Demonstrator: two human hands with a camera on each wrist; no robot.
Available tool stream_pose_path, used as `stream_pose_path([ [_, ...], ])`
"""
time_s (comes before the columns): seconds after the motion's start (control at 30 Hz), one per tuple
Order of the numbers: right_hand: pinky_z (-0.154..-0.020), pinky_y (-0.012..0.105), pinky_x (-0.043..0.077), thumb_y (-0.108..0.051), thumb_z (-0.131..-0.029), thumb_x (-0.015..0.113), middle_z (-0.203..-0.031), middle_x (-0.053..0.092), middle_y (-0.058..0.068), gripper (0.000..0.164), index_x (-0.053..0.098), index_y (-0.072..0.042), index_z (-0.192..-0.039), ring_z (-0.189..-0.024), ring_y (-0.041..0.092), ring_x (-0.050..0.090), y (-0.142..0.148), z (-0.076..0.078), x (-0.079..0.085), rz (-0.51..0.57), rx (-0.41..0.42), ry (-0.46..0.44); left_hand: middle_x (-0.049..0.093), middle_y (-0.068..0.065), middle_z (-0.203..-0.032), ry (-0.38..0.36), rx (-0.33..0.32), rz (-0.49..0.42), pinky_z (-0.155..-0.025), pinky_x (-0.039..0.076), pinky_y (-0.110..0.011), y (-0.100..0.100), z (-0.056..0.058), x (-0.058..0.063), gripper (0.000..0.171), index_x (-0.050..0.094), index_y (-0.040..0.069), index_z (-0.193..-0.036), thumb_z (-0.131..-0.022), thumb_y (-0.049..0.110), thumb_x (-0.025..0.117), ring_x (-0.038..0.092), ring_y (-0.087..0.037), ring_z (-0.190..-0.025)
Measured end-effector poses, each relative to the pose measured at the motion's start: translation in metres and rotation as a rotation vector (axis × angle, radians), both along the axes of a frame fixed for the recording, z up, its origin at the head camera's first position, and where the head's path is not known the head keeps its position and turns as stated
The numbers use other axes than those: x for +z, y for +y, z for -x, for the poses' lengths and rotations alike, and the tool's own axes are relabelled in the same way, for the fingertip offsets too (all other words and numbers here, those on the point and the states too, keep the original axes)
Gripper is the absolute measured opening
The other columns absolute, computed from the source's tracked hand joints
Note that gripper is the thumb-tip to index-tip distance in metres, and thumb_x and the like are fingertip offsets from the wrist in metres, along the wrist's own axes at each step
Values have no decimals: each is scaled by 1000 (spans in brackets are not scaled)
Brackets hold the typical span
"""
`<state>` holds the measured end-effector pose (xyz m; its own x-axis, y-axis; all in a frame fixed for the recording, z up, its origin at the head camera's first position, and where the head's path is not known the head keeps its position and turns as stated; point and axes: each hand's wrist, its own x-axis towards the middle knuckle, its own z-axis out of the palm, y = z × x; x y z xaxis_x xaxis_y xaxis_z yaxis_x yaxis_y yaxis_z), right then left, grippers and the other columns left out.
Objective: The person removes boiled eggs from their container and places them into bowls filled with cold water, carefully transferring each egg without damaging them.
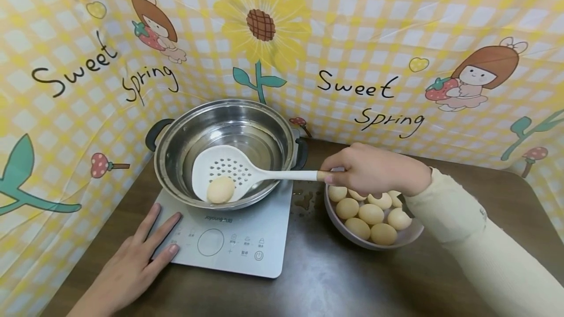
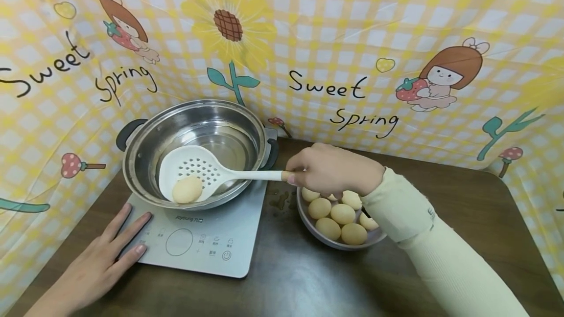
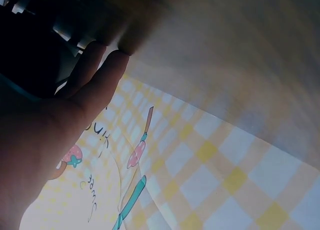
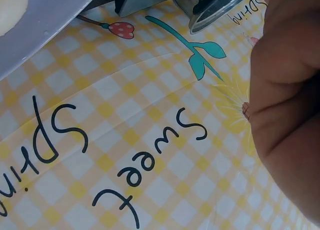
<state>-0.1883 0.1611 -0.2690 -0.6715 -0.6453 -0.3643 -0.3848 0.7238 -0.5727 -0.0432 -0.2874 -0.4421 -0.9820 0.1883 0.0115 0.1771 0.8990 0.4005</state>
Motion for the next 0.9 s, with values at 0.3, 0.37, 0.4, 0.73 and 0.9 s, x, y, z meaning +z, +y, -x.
stream_pose_path([
  [0.3, -33, 30, 36, -25, -108, 51, -47, 44, 1, 21, 72, -20, -108, -33, 11, 35, -1, 3, 6, -15, -28, -132, 2, -11, -169, -14, 1, 4, -95, 30, -73, 1, 1, 1, 61, 32, 30, -160, -105, 41, 55, 37, -63, -126],
  [0.37, -33, 28, 33, -27, -108, 51, -47, 43, 1, 22, 72, -19, -107, -34, 11, 34, 0, 4, 6, -4, -36, -158, 1, -10, -169, -20, 3, 3, -95, 30, -73, 1, 1, 1, 61, 31, 30, -161, -105, 41, 54, 37, -63, -127],
  [0.4, -33, 28, 32, -27, -108, 51, -47, 43, 1, 23, 72, -19, -106, -34, 11, 32, 0, 4, 6, 2, -44, -175, 0, -10, -169, -20, 3, 5, -95, 30, -73, 1, 1, 2, 61, 31, 30, -161, -105, 42, 54, 37, -63, -126],
  [0.73, -35, 28, 28, -28, -108, 50, -49, 39, 0, 24, 72, -18, -108, -37, 12, 29, 15, 6, 4, 60, -57, -238, 1, -11, -169, -7, -7, -2, -94, 31, -72, 2, 0, 3, 61, 30, 31, -161, -105, 40, 54, 38, -64, -126],
  [0.9, -34, 28, 27, -28, -107, 50, -51, 39, 0, 24, 69, -20, -120, -38, 13, 28, 31, 0, 9, 73, -88, -254, -1, -11, -169, -13, -6, 1, -93, 30, -72, 2, 2, 3, 61, 29, 31, -161, -106, 40, 53, 37, -65, -125],
])
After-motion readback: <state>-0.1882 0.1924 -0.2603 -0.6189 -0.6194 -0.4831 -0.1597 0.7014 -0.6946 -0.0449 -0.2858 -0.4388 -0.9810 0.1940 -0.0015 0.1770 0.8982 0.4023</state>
